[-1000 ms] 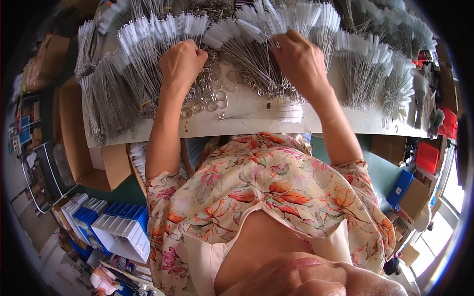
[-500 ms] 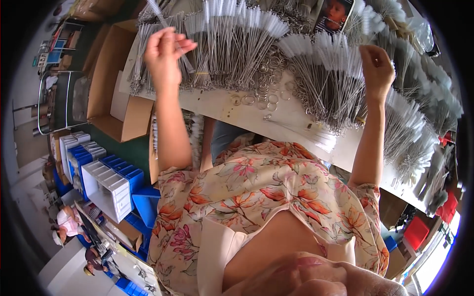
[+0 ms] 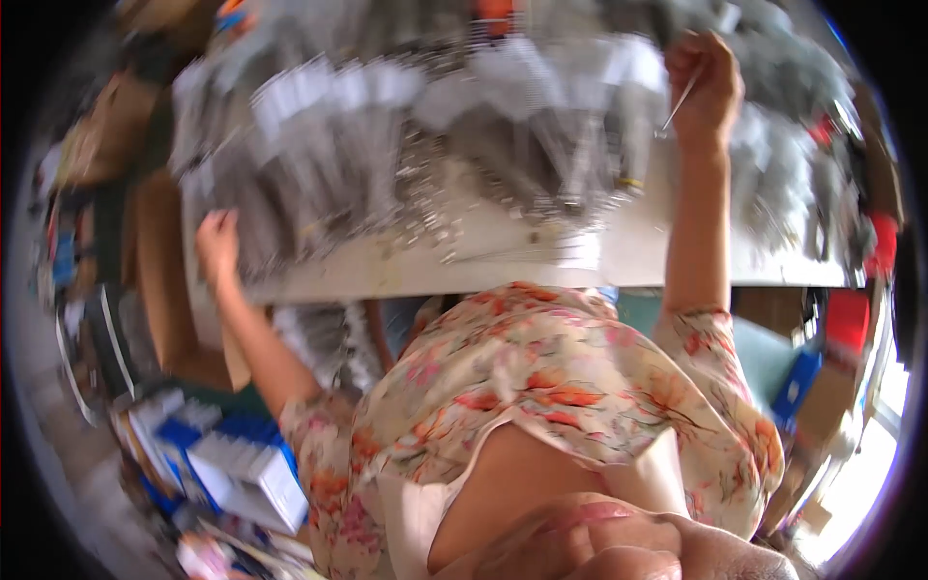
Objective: Attaching small metal rings to the ends of industrial brush components at a workshop station.
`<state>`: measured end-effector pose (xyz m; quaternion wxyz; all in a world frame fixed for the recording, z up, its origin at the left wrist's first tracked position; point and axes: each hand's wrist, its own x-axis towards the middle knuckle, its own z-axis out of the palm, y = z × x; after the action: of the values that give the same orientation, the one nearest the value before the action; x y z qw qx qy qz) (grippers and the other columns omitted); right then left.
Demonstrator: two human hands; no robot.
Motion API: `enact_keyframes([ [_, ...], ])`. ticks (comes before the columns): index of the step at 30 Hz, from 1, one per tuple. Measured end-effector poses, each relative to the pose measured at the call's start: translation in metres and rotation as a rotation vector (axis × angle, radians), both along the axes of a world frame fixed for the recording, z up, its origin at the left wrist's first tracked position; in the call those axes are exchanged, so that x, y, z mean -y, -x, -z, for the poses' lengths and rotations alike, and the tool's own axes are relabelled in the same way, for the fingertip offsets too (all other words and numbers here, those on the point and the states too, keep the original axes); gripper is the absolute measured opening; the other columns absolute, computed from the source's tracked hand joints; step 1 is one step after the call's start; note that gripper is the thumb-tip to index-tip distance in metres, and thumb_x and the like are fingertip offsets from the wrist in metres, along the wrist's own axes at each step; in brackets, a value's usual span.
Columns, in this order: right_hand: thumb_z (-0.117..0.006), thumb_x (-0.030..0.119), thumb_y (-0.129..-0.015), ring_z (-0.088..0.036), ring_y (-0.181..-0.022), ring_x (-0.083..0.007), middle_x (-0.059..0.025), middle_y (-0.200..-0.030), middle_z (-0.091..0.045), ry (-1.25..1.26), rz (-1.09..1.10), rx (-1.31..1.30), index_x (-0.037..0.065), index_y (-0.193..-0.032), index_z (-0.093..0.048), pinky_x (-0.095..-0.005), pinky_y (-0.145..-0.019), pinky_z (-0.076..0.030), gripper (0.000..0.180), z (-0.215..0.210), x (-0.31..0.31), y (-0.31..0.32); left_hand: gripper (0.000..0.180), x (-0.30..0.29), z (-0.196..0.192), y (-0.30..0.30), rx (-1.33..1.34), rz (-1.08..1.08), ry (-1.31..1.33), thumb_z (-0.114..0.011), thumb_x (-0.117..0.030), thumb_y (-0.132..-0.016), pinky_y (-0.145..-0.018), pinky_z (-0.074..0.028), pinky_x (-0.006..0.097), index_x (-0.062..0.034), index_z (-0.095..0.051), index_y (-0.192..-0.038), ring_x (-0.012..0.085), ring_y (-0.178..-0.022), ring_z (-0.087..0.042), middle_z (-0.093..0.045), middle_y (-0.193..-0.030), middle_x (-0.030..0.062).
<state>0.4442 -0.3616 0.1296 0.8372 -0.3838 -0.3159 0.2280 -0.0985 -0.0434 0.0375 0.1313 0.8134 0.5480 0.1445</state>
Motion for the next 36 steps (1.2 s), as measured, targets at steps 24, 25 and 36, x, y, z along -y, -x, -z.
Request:
enact_keyframes([
  [24, -0.055, 0.019, -0.082, -0.052, -0.059, -0.0107, -0.0035, -0.063, -0.055, 0.929, 0.775, 0.304, 0.003, -0.087, -0.063, -0.0286, -0.053, -0.045, 0.019, 0.034, 0.144, -0.066, 0.024, 0.064, -0.091, -0.065, 0.368, -0.041, -0.473, -0.046, -0.012, -0.092, -0.070, -0.047, 0.028, 0.0010, -0.059, -0.108, 0.0174, -0.074, -0.058, -0.062, -0.087, 0.0118],
  [25, -0.051, 0.020, -0.083, -0.050, -0.054, -0.0103, -0.0042, -0.063, -0.054, 0.692, 0.755, 0.075, 0.002, -0.089, -0.061, -0.0263, -0.047, -0.042, 0.021, 0.025, 0.156, -0.078, 0.025, 0.066, -0.094, -0.071, 0.364, 0.011, -0.488, -0.045, -0.013, -0.093, -0.069, -0.047, 0.028, -0.0008, -0.059, -0.109, 0.0165, -0.074, -0.057, -0.062, -0.087, 0.0112],
  [36, -0.054, 0.047, -0.073, -0.062, -0.083, -0.0245, -0.0077, -0.080, -0.067, 1.959, 1.008, 0.117, 0.016, -0.074, -0.072, -0.0353, -0.075, -0.046, 0.036, 0.056, 0.335, -0.143, 0.031, 0.106, -0.078, -0.125, 0.468, -0.022, -0.188, -0.043, -0.027, -0.095, -0.040, -0.022, 0.019, -0.0068, -0.064, -0.104, 0.0029, -0.050, -0.029, -0.042, -0.066, -0.0046],
])
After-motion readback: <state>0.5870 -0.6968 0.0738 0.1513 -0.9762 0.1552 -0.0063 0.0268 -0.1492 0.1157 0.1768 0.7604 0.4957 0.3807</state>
